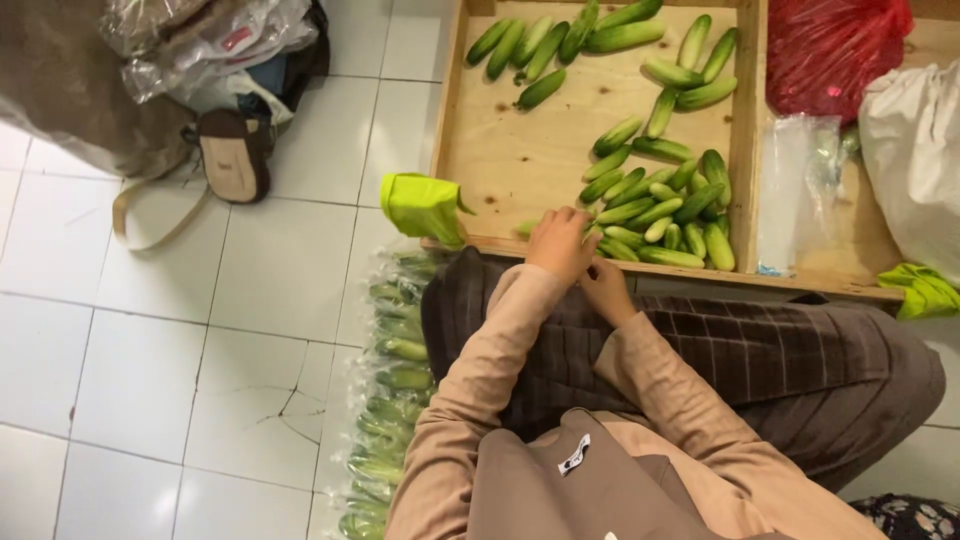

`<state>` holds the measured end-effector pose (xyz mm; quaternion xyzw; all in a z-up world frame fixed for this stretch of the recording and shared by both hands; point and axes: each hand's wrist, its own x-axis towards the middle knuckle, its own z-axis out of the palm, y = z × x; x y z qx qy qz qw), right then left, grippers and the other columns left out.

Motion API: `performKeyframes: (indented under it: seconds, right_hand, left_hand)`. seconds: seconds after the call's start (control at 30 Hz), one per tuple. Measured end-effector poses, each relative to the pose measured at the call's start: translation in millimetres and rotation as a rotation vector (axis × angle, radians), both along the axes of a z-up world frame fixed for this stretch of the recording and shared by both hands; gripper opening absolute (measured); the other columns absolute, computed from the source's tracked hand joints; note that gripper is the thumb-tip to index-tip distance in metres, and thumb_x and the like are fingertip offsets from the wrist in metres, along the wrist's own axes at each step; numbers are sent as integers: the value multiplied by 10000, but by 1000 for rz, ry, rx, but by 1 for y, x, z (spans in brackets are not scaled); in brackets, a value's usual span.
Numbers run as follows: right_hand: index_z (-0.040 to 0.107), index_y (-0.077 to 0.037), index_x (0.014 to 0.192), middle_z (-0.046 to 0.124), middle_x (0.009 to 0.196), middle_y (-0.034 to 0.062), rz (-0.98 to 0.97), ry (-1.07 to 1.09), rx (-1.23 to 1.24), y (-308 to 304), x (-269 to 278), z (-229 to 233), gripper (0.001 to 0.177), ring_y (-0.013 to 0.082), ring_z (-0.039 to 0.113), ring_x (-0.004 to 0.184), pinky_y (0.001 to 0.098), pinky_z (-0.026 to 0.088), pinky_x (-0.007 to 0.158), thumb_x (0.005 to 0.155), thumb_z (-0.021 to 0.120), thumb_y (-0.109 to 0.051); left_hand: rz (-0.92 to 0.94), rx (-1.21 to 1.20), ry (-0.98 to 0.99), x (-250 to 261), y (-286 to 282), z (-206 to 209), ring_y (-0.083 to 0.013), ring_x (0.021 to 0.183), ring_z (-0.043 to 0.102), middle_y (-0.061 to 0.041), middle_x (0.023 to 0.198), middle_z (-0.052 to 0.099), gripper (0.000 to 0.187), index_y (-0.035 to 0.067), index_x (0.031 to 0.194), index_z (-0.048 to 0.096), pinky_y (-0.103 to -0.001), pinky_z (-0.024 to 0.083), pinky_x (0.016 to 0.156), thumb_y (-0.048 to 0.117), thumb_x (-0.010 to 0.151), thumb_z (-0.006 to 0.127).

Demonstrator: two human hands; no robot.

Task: Wiping cucumbers with a cloth and placing them into individual plastic bags for packaging

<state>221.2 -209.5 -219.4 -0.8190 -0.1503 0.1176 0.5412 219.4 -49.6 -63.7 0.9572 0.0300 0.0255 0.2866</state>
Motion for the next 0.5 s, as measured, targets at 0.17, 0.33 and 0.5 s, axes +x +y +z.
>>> performKeyframes:
  seconds: [0.17,0.33,0.5]
  right_hand:
    - [780,-12,1014,740,875,211,-89,136,-11,-13,-1,-46,197,371,702,898,529,518,772,845,737,-105]
    - [798,10,1001,744,865,254,-129,208,19,-5,1,-45,189,383,707,849,522,535,753,856,724,-86]
    - [780,-68,1109,775,927,172,-74,186,-122,0,9,21,223,383,736,919,468,583,802,951,659,-167]
  left_hand:
    - [-162,86,254,36,-34,-55,-356,1222,588,-136,1235,648,444,159,1278,657,-524,536,940,437,931,653]
    - [-222,147,364,52,-35,-85,-385,1231,592,-165,1236,653,445,139,1268,664,-543,532,942,431,933,651]
    - [165,139,-85,43,5,-70,-298,1061,635,-51,1083,695,329,181,1169,728,-490,518,889,298,862,749]
